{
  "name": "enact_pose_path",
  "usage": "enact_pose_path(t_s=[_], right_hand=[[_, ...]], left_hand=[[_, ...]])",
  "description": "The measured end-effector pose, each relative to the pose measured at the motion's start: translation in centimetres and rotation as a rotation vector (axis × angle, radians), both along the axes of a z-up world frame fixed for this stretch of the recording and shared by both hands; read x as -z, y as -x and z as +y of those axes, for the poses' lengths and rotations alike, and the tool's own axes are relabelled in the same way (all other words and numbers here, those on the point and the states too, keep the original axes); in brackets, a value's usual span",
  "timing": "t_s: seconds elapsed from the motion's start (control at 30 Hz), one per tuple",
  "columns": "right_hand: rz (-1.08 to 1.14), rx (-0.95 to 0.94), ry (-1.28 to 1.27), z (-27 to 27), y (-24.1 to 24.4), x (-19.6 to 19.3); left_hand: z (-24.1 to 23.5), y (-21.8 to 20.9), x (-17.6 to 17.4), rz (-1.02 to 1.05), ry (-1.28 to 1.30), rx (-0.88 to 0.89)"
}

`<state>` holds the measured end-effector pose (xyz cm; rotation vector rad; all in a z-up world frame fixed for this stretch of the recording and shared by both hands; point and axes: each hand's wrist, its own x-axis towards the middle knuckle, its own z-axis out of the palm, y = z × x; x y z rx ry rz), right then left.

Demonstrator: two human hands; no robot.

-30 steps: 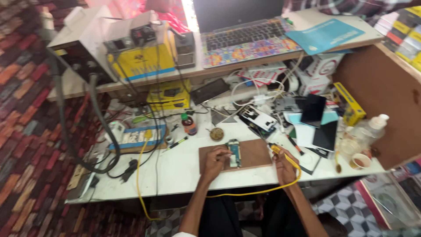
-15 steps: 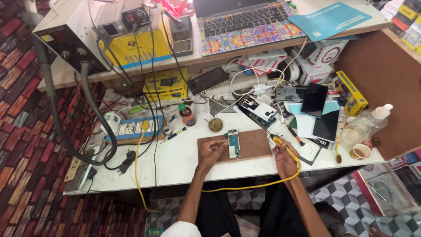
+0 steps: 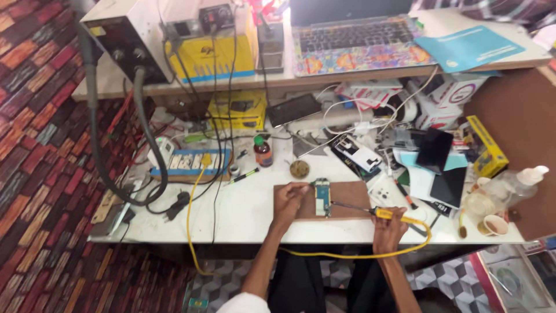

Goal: The person uses a soldering iron to apply heat and solder to a small circuit board mounted on a wooden block. They repeatedly dip the iron into a small container, likely for flux or cleaning, and work on different points of the board.

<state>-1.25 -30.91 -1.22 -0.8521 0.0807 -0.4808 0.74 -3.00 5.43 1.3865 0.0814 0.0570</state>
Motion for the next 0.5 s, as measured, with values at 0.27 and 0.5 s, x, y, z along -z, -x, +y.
enact_pose_path(t_s=[0.27, 0.5], right_hand=[[0.007, 0.058, -0.134, 0.3, -1.0, 0.9], [0.040, 0.164, -0.030, 1.2, -0.7, -0.4]], left_hand=[[-0.8, -1.0, 0.8, -0.484, -0.431, 0.148], [-1.4, -1.6, -0.5, -0.562, -0.509, 0.087]])
